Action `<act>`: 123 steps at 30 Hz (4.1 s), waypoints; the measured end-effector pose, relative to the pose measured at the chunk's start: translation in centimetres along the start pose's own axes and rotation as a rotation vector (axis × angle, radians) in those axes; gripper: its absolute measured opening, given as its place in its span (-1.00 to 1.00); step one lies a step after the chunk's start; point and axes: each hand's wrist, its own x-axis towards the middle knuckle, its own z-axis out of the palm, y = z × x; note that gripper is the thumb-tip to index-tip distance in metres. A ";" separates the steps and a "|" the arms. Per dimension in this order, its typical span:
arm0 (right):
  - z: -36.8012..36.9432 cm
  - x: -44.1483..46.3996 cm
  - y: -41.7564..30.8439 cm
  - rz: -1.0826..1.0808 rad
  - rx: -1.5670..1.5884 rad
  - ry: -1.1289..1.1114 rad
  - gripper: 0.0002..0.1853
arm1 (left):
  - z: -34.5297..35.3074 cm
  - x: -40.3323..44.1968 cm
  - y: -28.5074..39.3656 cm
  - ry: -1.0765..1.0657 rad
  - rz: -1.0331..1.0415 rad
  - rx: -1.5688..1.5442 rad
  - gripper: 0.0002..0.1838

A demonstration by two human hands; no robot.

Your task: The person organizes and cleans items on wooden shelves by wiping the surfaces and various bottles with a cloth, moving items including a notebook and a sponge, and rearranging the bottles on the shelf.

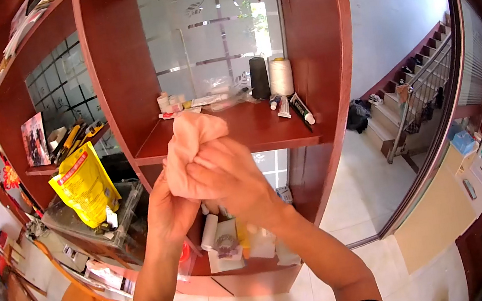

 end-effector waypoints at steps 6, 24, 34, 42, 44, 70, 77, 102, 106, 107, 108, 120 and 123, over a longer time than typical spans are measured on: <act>-1.7 -1.8 -1.6 0.797 0.453 0.296 -0.59 | -1.6 -0.4 0.8 -0.050 0.136 0.167 -0.65; -6.2 -1.3 -1.4 0.493 -0.254 0.081 -0.61 | -0.3 3.9 -0.1 -0.039 0.667 1.483 -0.76; -9.3 -3.2 -1.4 0.429 -0.323 -0.269 -0.46 | -0.2 13.9 -2.0 -0.534 0.151 1.665 -0.85; -10.8 -6.1 -3.2 0.273 -0.413 -0.193 -0.49 | 4.1 17.8 -7.0 -0.753 0.008 1.684 -0.82; -11.3 -6.7 -3.2 0.258 -0.407 -0.186 -0.45 | 4.6 17.1 -7.6 -0.749 0.034 1.654 -0.80; -2.6 5.8 5.8 0.589 -0.112 -0.581 -0.72 | -5.8 11.1 6.6 0.133 0.257 2.136 -0.87; 1.5 4.7 10.6 0.468 0.073 -0.650 -0.74 | -6.1 15.0 7.2 0.018 0.444 1.938 -0.85; -0.4 4.5 11.3 0.723 -0.612 -0.559 -0.79 | -3.5 16.5 7.2 -0.303 0.280 2.391 -0.69; -0.4 3.1 12.3 0.774 -0.581 -0.353 -0.78 | -4.4 22.2 3.3 -0.324 0.026 2.519 -0.68; -0.6 3.2 12.4 0.779 -0.569 -0.307 -0.77 | -5.2 23.6 2.5 -0.332 0.005 2.582 -0.69; -0.8 3.4 12.4 0.806 -0.483 -0.233 -0.77 | -5.4 24.2 2.0 -0.339 -0.013 2.645 -0.70; -1.4 4.5 13.7 1.051 0.356 0.436 -0.64 | -4.7 23.4 3.5 -0.002 0.119 2.058 -0.83; -0.8 6.0 15.3 1.063 0.970 0.804 -0.62 | -1.8 21.8 3.7 -0.023 -0.133 1.337 -0.84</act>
